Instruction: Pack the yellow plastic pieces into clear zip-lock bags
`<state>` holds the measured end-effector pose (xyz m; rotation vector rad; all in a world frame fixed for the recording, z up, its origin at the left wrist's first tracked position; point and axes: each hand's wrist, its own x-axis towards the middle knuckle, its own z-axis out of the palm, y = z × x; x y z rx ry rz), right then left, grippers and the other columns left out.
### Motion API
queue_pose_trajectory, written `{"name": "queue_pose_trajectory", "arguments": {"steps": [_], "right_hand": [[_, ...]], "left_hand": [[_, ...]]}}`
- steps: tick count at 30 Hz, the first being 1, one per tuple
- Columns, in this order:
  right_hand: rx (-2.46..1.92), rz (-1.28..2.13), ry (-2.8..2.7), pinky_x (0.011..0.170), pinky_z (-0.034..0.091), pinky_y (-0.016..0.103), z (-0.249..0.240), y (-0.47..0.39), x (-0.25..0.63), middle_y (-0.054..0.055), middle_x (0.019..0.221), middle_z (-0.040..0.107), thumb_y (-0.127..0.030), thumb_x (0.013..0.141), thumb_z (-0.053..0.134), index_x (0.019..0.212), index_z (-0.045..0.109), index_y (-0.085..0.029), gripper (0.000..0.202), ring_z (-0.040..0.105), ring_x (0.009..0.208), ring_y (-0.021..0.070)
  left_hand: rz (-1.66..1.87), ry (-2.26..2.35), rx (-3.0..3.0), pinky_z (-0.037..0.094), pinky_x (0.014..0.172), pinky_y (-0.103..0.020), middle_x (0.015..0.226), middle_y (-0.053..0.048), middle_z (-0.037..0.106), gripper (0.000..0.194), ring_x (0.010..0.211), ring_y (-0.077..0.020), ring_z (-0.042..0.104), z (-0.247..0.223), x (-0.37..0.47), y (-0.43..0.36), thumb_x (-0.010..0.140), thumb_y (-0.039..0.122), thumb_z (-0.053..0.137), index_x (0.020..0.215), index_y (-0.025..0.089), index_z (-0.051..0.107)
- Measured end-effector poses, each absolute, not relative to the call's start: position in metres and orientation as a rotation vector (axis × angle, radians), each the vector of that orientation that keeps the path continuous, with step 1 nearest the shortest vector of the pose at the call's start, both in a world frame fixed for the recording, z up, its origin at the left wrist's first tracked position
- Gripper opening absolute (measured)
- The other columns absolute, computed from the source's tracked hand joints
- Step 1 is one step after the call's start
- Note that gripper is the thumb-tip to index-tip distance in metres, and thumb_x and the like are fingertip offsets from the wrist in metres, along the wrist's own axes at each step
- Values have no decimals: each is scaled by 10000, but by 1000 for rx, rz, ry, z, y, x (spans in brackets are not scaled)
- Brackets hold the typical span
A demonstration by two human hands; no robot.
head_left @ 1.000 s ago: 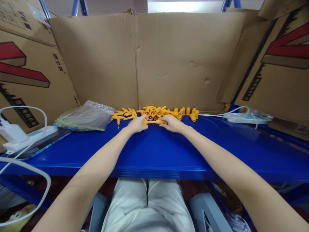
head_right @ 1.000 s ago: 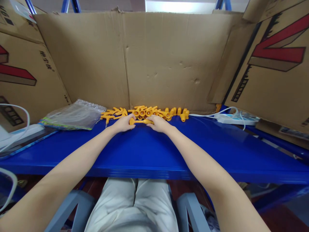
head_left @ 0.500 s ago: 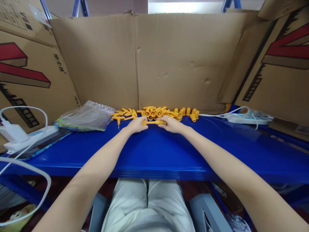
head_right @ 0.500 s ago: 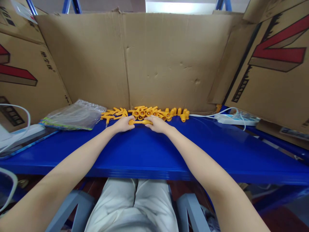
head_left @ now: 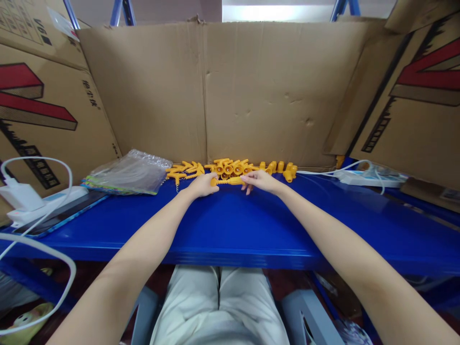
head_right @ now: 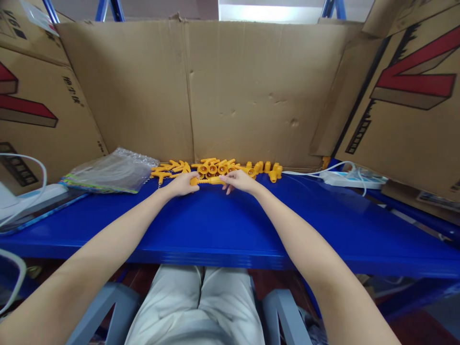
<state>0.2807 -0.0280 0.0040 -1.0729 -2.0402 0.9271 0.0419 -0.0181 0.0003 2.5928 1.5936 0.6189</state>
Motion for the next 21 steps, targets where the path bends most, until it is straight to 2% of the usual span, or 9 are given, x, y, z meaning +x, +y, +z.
{"name": "queue_pose_trajectory", "arguments": {"steps": [2,5,8,13,16,19,21], "right_hand": [[-1153,979,-1970,444,445,211,5,-30,278,99,640,677,-584,844,472,638,577,-128,511,568,419,93],[-1249,1046,-1876,304,310,176,4,-31,274,68,478,615,-629,867,375,599,560,-144,584,466,305,65],[-1294,1098,-1825,259,245,164,2,-30,271,41,397,559,-644,871,340,598,557,-152,603,387,256,52],[-1378,1086,-1797,247,228,167,1,-30,268,26,377,524,-657,878,288,659,575,-139,631,327,233,46],[-1365,1044,-1811,264,261,158,3,-30,271,34,495,592,-614,900,295,807,586,-132,571,395,271,46],[-1243,1002,-1860,363,400,152,4,-30,276,74,850,676,-452,871,530,1040,544,-152,344,563,444,60],[-1173,987,-1883,469,485,174,3,-29,279,91,1037,641,-302,793,669,1127,496,-176,397,616,558,72]], "left_hand": [[640,1563,2604,416,657,-270,800,-28,642,300,754,-198,590,0,43,-19,664,249,550,954,184,597],[656,1558,2601,414,643,-267,771,-20,636,276,739,-194,587,0,44,-19,661,248,553,926,186,598],[658,1570,2567,418,648,-265,769,-14,635,252,729,-187,585,1,45,-19,658,252,559,899,189,598],[639,1604,2539,426,672,-269,799,-22,646,245,753,-195,592,3,45,-20,653,272,579,883,189,593],[646,1629,2531,425,672,-268,790,-20,644,239,757,-196,592,3,45,-18,656,279,580,880,194,588],[648,1638,2554,420,660,-272,771,-22,633,229,747,-199,588,2,43,-16,663,287,571,870,190,585],[646,1640,2565,420,666,-274,778,-25,630,227,757,-201,588,2,42,-14,666,295,570,866,189,584]]}}
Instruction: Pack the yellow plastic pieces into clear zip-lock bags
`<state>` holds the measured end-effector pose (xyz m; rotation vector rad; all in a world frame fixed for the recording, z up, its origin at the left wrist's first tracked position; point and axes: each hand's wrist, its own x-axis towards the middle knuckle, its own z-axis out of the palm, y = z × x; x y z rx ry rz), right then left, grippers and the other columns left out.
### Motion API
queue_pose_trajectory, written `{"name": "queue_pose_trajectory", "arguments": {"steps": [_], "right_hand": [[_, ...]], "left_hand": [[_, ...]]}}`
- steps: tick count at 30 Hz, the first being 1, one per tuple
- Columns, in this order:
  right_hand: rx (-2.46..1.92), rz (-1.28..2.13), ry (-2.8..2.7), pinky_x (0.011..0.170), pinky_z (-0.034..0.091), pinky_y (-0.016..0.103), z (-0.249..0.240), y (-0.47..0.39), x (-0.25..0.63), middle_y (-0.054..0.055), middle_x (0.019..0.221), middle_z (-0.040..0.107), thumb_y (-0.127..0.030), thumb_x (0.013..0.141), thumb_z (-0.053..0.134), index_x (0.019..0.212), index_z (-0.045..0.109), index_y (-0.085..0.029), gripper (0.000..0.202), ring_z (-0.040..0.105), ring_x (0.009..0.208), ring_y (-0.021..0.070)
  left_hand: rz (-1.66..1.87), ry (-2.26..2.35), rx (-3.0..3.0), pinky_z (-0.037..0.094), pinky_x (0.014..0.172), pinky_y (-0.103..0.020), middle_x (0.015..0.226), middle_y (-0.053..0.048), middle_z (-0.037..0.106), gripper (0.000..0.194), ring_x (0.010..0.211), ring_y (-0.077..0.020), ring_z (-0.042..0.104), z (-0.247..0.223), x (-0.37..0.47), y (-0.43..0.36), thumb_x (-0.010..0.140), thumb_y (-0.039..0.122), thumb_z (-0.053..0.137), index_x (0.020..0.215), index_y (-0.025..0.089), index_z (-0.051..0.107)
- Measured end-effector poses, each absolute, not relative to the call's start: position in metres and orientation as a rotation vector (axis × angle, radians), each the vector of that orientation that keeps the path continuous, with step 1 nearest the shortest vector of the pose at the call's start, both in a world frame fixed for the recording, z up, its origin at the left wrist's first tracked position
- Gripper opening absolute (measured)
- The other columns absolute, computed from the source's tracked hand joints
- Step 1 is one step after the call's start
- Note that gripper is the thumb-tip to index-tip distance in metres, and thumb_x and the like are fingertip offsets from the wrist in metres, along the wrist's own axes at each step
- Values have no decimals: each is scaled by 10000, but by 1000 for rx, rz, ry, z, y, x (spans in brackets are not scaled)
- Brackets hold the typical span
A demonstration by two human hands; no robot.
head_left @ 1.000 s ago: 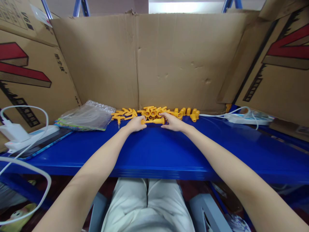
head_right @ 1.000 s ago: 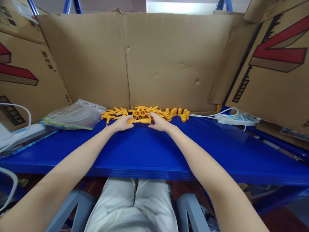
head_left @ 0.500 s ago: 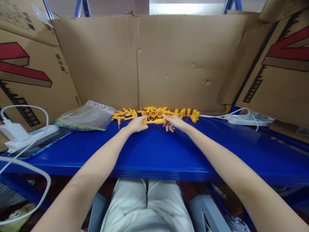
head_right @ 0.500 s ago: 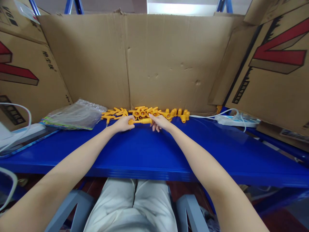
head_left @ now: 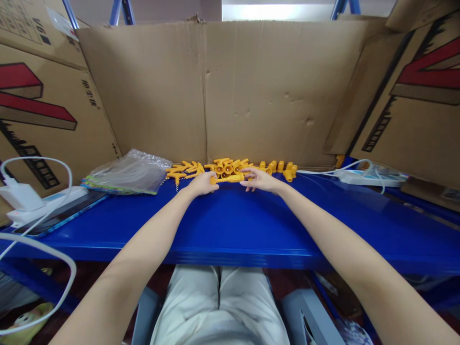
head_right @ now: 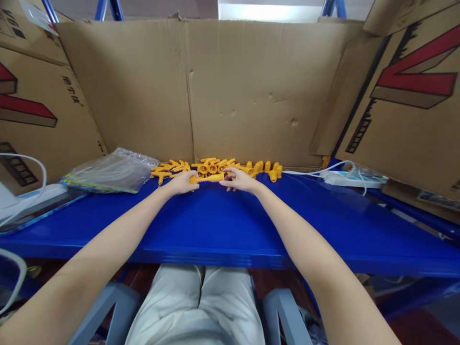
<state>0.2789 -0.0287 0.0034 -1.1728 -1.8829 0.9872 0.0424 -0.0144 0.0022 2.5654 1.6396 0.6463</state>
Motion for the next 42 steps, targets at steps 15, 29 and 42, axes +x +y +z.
{"name": "queue_pose_trajectory", "arguments": {"steps": [15,29,42], "right_hand": [[-1178,998,-1852,513,486,178,4,-31,277,85,896,687,-262,837,606,939,559,-131,172,625,569,80],[-1213,986,-1831,519,479,198,5,-32,276,95,887,702,-302,843,609,961,611,-124,214,624,568,95],[-1196,997,-1803,485,464,178,6,-33,275,86,834,705,-302,845,610,901,609,-118,192,617,534,80]], "left_hand": [[696,1666,2588,439,760,-309,895,-63,665,333,877,-250,610,7,44,-23,708,433,597,937,190,607],[666,1673,2587,445,736,-307,910,-71,677,377,868,-250,618,6,44,-23,718,473,580,965,188,603],[687,1645,2586,448,771,-322,946,-82,667,366,915,-265,612,6,44,-21,712,464,591,948,185,601]]}}
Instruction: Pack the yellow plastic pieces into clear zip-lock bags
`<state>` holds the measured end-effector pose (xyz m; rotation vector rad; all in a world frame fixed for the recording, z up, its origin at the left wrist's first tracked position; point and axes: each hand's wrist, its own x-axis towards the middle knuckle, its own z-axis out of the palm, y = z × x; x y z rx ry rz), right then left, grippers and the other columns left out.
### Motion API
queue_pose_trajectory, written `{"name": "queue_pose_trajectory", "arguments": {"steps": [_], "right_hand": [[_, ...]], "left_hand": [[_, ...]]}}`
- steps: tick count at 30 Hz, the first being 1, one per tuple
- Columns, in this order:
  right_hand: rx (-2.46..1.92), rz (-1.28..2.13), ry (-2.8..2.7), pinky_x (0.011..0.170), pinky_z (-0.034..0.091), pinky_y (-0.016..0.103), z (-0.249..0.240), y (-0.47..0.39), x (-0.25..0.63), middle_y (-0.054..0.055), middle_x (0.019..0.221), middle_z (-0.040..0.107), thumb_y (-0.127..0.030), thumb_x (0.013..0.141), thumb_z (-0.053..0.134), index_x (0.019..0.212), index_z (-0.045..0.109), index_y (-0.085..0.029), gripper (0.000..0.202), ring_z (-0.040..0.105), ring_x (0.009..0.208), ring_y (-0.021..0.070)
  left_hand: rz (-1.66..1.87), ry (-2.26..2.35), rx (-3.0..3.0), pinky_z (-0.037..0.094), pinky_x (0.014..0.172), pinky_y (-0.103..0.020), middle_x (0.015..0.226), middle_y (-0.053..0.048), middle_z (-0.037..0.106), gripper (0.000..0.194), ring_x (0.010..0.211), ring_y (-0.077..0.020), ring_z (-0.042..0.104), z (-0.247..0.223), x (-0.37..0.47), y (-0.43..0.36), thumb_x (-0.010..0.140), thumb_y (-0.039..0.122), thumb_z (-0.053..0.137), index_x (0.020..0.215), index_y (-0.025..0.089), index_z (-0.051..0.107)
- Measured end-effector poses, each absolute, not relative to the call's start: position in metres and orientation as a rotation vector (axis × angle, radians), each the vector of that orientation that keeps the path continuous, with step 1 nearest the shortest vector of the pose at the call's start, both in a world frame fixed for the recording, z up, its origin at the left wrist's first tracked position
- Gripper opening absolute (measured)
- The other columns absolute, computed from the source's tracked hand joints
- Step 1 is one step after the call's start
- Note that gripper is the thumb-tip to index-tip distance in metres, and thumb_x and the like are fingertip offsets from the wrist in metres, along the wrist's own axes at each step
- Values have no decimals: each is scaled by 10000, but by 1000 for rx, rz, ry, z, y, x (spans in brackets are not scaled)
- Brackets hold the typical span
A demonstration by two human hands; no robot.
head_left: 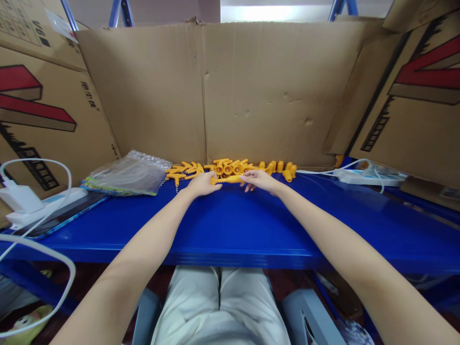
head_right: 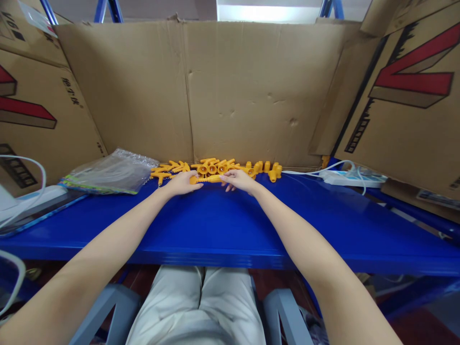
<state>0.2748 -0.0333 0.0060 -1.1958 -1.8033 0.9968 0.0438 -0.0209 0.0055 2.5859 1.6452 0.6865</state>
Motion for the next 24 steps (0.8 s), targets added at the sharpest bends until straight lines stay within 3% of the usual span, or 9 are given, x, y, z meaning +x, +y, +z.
{"name": "queue_pose_trajectory", "arguments": {"steps": [9,12,14,17,20,24], "right_hand": [[-1204,1003,-1826,474,462,175,5,-31,274,101,743,710,-435,848,580,749,599,-115,336,619,517,90],[-1213,1008,-1826,471,462,176,5,-31,275,108,798,706,-402,861,566,797,602,-112,299,625,530,92],[-1189,1028,-1821,485,477,182,5,-31,277,102,892,697,-334,825,623,931,603,-119,241,638,563,96],[-1108,1055,-1819,531,510,197,5,-30,280,79,1029,659,-200,705,732,1110,559,-165,442,652,621,98],[-1081,1028,-1811,545,519,204,5,-29,281,63,1026,652,-156,660,749,1072,576,-172,447,650,622,95],[-1097,988,-1814,521,500,200,5,-30,280,57,915,683,-231,698,734,965,614,-150,303,639,578,94]], "left_hand": [[673,1658,2594,448,743,-322,915,-77,670,357,882,-266,615,7,44,-23,719,472,580,923,179,602],[674,1654,2589,445,733,-318,890,-69,671,354,864,-261,617,7,44,-22,715,468,587,920,180,601],[661,1660,2592,443,725,-313,883,-65,672,353,852,-255,617,7,44,-22,717,470,585,921,183,599],[653,1666,2598,439,714,-309,897,-69,671,354,845,-252,617,6,44,-21,719,476,582,917,182,597],[659,1657,2602,435,707,-301,892,-68,671,353,840,-245,618,7,44,-22,723,480,578,910,181,597],[660,1650,2609,430,695,-293,866,-59,672,347,815,-233,618,8,45,-23,727,480,576,905,183,597]]}}
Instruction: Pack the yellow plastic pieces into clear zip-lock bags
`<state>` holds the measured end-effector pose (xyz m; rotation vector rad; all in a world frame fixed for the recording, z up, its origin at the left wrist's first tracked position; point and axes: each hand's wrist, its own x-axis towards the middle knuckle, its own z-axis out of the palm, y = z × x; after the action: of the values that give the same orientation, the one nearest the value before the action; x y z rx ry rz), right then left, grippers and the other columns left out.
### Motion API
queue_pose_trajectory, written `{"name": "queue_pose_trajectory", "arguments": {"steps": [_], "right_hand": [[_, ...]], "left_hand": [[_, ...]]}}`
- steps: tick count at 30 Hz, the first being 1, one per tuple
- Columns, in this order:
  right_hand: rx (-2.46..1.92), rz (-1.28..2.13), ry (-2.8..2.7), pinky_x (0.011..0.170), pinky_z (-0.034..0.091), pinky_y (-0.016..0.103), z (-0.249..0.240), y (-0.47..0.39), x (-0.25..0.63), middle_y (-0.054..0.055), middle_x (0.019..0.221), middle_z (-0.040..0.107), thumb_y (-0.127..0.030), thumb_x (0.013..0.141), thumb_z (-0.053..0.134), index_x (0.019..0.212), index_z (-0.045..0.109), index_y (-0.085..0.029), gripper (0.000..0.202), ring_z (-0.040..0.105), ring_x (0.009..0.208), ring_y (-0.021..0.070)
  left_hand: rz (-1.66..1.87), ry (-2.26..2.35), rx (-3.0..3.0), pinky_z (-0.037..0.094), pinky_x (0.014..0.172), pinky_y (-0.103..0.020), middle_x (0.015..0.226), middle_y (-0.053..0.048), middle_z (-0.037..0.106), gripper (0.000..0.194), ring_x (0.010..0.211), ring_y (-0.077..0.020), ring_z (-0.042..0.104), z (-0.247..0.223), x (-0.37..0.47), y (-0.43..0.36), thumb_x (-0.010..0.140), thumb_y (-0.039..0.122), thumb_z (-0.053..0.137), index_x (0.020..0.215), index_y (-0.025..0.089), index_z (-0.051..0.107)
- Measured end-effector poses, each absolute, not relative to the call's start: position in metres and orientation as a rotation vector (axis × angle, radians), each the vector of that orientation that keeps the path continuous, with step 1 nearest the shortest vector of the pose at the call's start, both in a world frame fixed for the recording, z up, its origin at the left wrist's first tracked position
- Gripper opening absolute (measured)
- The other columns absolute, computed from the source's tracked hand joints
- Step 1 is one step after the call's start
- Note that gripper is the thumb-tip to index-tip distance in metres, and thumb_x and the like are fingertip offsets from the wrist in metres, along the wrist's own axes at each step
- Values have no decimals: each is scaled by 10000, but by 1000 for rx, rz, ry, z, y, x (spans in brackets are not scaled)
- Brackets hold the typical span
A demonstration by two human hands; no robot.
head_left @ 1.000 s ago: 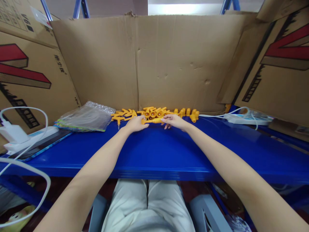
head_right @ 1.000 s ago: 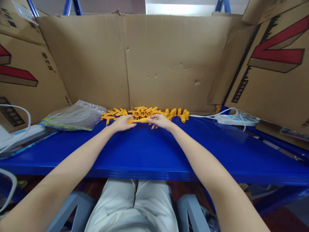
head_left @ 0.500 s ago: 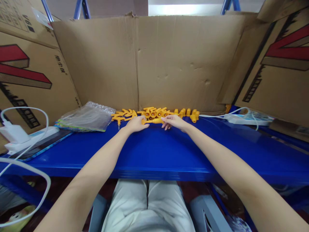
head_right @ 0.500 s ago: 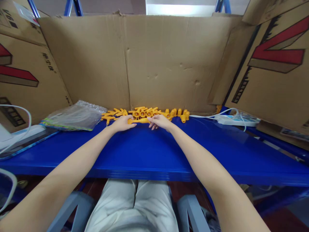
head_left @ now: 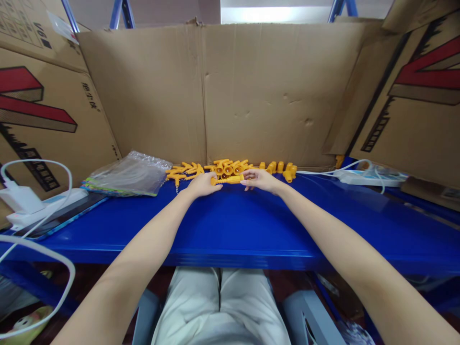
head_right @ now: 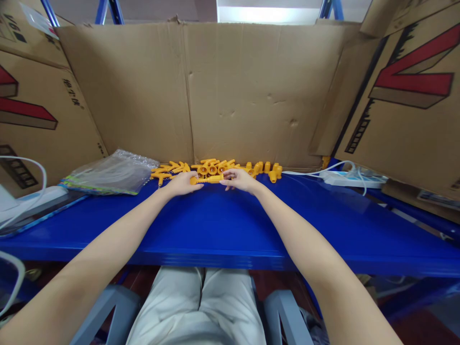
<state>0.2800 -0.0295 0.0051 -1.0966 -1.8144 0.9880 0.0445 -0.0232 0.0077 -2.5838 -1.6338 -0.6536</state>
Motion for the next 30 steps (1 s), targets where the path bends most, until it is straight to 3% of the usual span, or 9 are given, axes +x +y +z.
{"name": "queue_pose_trajectory", "arguments": {"steps": [4,11,22,30], "right_hand": [[-1108,1003,-1856,516,478,186,6,-32,278,63,795,706,-344,782,666,833,640,-128,223,635,562,95],[-1201,1088,-1791,461,439,177,9,-37,271,106,646,692,-455,887,504,632,595,-102,445,606,470,93],[-1262,1267,-1620,360,418,175,8,-37,267,89,550,654,-502,893,460,685,506,-154,408,579,388,112],[-1188,1673,-1240,545,547,227,17,-39,265,65,657,680,-357,941,430,861,492,-154,227,648,529,128]], "left_hand": [[-662,-1638,-2563,431,693,-296,882,-65,674,360,834,-241,619,7,45,-23,720,485,581,915,182,599],[-683,-1609,-2589,441,711,-302,851,-62,680,366,815,-234,626,5,45,-21,717,479,584,922,176,606],[-705,-1557,-2595,433,706,-309,884,-67,674,376,838,-248,619,2,44,-17,720,487,569,932,178,604],[-696,-1562,-2648,427,684,-293,839,-54,661,423,792,-227,616,4,45,-22,724,481,588,1016,174,590]]}}
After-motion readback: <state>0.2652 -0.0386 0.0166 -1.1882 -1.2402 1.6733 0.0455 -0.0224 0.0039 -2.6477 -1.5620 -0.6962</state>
